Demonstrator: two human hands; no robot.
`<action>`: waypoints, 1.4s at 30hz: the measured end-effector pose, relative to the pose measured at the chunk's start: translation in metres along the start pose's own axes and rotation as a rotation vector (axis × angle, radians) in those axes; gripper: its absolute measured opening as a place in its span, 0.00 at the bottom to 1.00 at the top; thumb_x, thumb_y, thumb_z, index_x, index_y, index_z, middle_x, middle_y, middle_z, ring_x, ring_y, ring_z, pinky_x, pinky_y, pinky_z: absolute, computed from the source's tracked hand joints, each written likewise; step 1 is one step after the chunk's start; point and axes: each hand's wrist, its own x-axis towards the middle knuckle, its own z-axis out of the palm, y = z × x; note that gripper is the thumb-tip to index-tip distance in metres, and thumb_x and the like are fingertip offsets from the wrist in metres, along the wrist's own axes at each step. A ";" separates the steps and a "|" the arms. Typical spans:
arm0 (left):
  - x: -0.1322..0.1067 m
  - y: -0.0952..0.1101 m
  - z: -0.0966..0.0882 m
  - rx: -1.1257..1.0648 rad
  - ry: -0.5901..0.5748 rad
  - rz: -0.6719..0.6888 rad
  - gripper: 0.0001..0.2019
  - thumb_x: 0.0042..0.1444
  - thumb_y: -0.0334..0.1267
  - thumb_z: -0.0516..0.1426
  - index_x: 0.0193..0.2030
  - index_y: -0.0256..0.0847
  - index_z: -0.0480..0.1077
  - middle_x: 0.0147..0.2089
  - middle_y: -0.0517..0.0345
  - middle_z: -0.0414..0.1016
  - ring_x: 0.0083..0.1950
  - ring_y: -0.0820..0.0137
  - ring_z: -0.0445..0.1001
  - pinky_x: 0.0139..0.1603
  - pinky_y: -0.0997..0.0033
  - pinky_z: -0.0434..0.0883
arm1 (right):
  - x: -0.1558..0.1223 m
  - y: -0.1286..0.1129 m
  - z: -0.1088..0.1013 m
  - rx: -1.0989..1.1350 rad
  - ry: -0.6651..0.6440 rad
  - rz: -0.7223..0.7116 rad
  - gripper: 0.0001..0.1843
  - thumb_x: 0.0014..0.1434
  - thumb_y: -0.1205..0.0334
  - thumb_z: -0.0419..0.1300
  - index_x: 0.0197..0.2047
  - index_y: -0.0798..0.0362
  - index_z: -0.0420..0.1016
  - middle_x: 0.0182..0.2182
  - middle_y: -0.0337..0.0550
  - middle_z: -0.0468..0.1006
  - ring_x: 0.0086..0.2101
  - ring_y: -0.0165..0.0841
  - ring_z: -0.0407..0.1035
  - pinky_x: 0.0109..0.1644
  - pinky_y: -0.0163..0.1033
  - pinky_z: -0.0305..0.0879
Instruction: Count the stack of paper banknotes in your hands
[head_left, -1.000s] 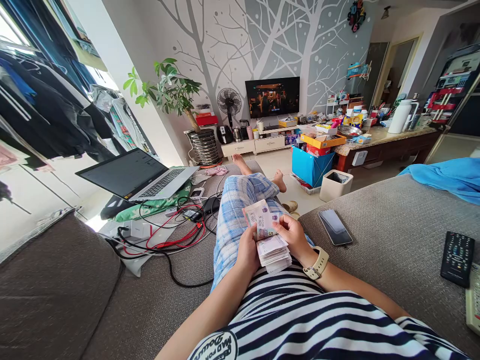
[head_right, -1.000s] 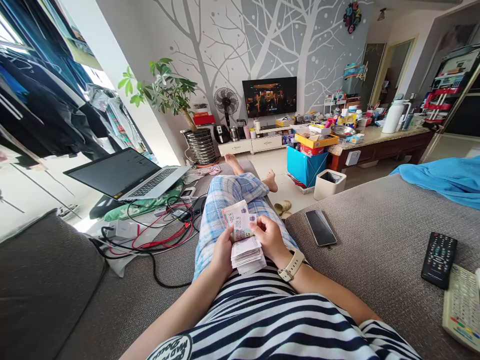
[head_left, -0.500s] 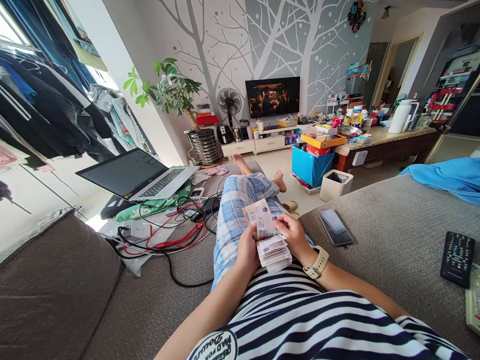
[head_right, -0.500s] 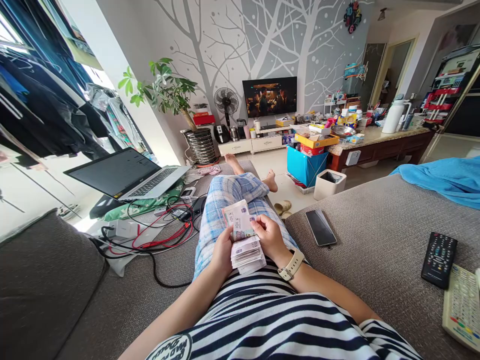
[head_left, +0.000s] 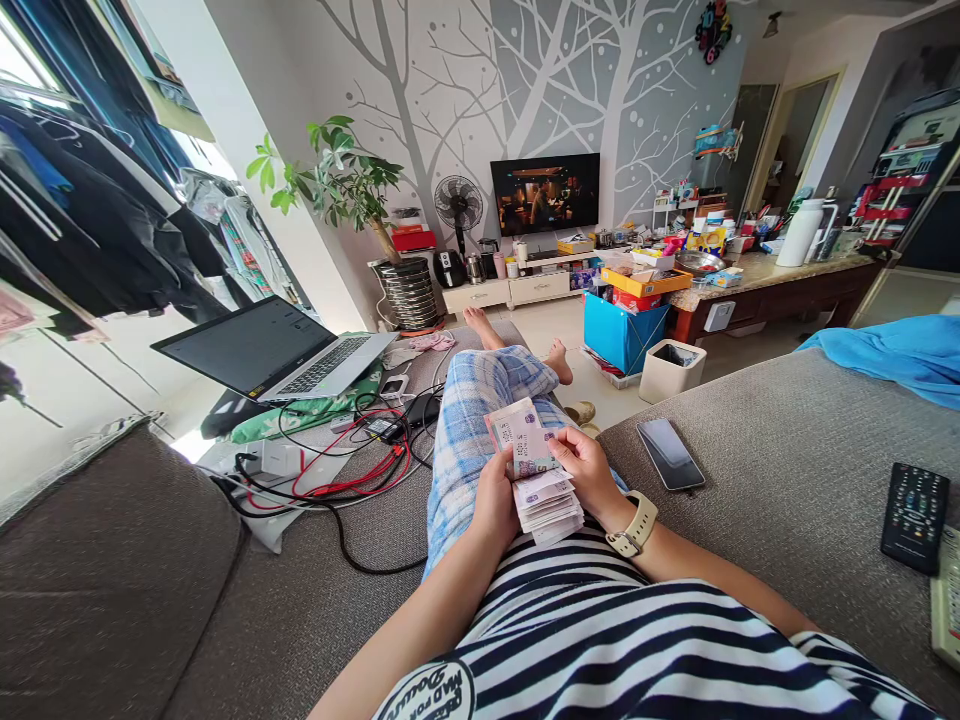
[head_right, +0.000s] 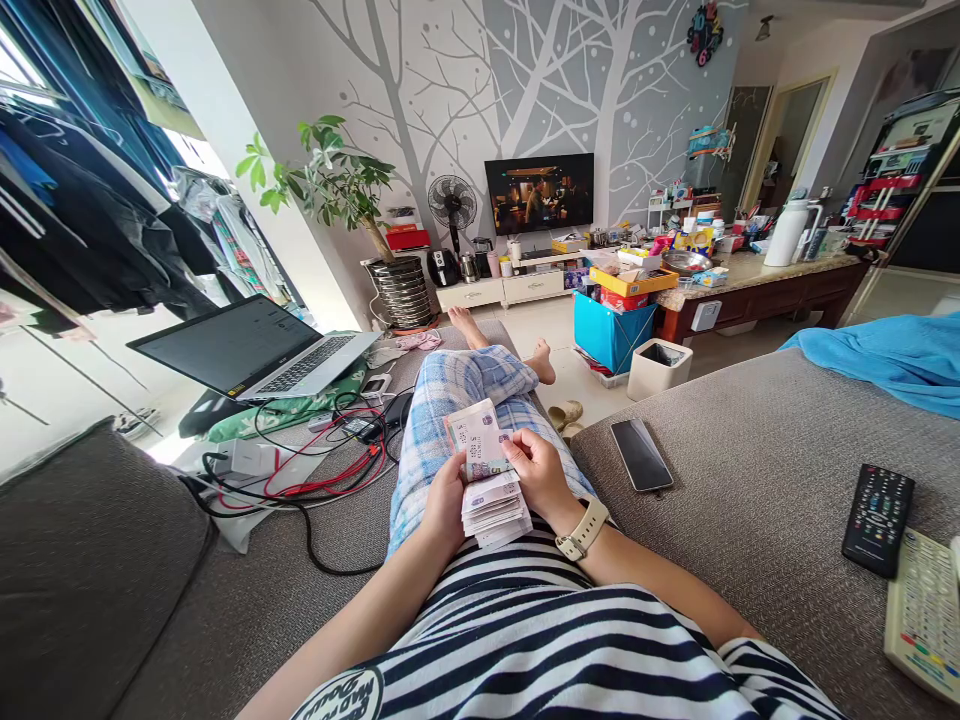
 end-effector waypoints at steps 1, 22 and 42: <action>0.001 0.000 -0.001 0.000 0.000 -0.001 0.11 0.49 0.36 0.58 0.38 0.32 0.75 0.37 0.47 0.82 0.42 0.57 0.80 0.47 0.61 0.74 | 0.000 0.000 0.000 0.000 0.000 0.001 0.17 0.60 0.49 0.56 0.26 0.52 0.63 0.21 0.34 0.63 0.24 0.29 0.56 0.27 0.34 0.53; 0.000 -0.001 0.000 0.007 0.002 -0.003 0.12 0.49 0.36 0.59 0.39 0.31 0.75 0.34 0.49 0.81 0.37 0.61 0.79 0.41 0.65 0.74 | 0.000 0.001 0.000 -0.026 -0.005 -0.006 0.18 0.60 0.47 0.56 0.26 0.52 0.64 0.21 0.35 0.63 0.24 0.29 0.57 0.28 0.35 0.55; 0.000 -0.002 0.000 -0.011 -0.002 -0.008 0.12 0.49 0.35 0.59 0.40 0.31 0.74 0.36 0.49 0.81 0.38 0.61 0.80 0.44 0.63 0.75 | -0.002 -0.002 -0.001 0.013 -0.015 0.014 0.17 0.60 0.48 0.55 0.28 0.52 0.66 0.23 0.36 0.64 0.26 0.30 0.58 0.29 0.35 0.56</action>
